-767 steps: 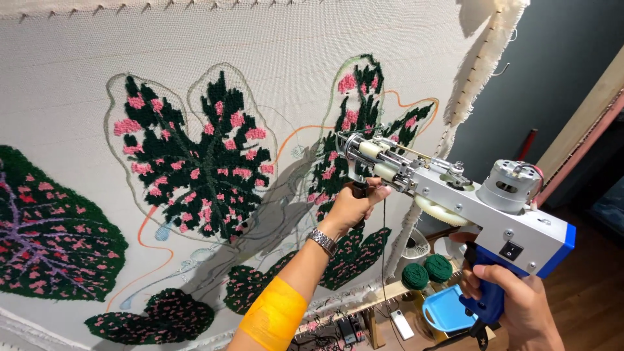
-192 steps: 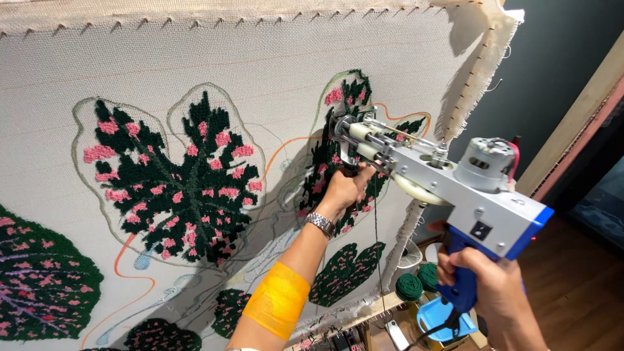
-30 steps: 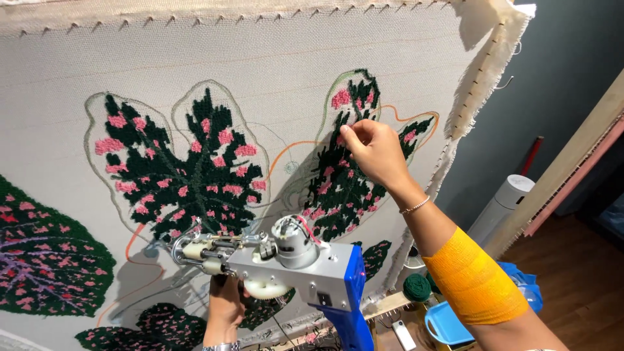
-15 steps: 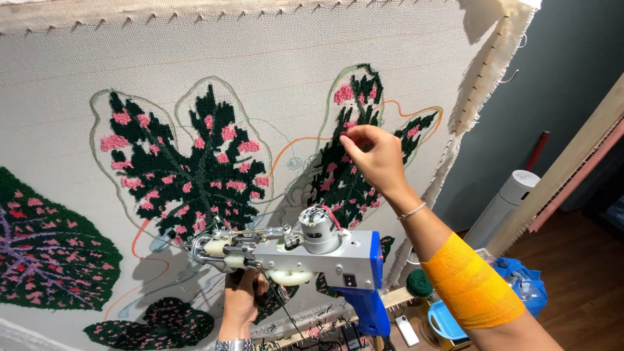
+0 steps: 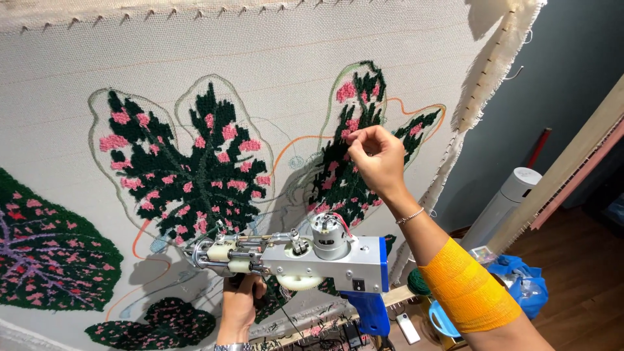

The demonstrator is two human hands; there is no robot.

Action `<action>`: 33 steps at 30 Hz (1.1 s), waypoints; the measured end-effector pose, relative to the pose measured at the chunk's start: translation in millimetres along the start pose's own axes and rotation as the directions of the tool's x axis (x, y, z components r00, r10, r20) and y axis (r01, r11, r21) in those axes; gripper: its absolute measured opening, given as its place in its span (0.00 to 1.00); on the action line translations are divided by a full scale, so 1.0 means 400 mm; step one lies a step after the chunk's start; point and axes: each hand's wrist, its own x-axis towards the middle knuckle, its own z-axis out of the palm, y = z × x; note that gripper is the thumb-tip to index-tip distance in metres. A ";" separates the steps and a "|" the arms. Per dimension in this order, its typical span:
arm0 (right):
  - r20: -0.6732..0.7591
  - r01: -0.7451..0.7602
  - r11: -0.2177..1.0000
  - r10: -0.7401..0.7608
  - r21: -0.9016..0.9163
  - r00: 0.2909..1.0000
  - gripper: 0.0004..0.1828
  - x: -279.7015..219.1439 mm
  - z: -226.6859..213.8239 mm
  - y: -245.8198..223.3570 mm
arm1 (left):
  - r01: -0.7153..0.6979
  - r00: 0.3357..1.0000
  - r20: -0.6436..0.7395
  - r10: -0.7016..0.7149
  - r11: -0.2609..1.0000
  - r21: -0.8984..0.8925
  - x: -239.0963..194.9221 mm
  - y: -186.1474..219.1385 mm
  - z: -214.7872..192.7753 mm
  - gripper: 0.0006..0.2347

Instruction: Using a tufting gun to create a leaf pattern on a rug canvas.

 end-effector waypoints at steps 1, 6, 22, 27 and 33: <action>-0.001 0.000 1.000 0.000 -0.001 1.000 0.04 -0.001 -0.003 -0.001 | 0.001 1.000 0.002 -0.001 1.000 0.000 0.001 -0.004 -0.003 0.02; 0.140 -0.160 0.926 0.118 0.341 0.983 0.06 -0.007 -0.023 -0.004 | -0.019 0.999 0.039 0.018 1.000 0.019 -0.004 -0.006 0.007 0.05; 0.656 -0.150 0.975 0.222 -0.165 0.722 0.20 -0.385 -0.070 0.024 | 0.071 0.992 0.099 -0.073 0.997 0.022 -0.045 -0.071 0.188 0.06; 0.902 -0.505 0.834 0.372 -0.223 0.217 0.27 -0.646 -0.045 0.148 | 0.121 0.971 0.209 -0.117 0.993 -0.008 -0.056 -0.145 0.279 0.04; 0.718 -0.133 0.974 -0.040 0.183 0.695 0.27 -0.778 -0.393 0.326 | 0.048 0.987 0.153 -0.055 0.997 0.052 0.017 -0.114 0.146 0.09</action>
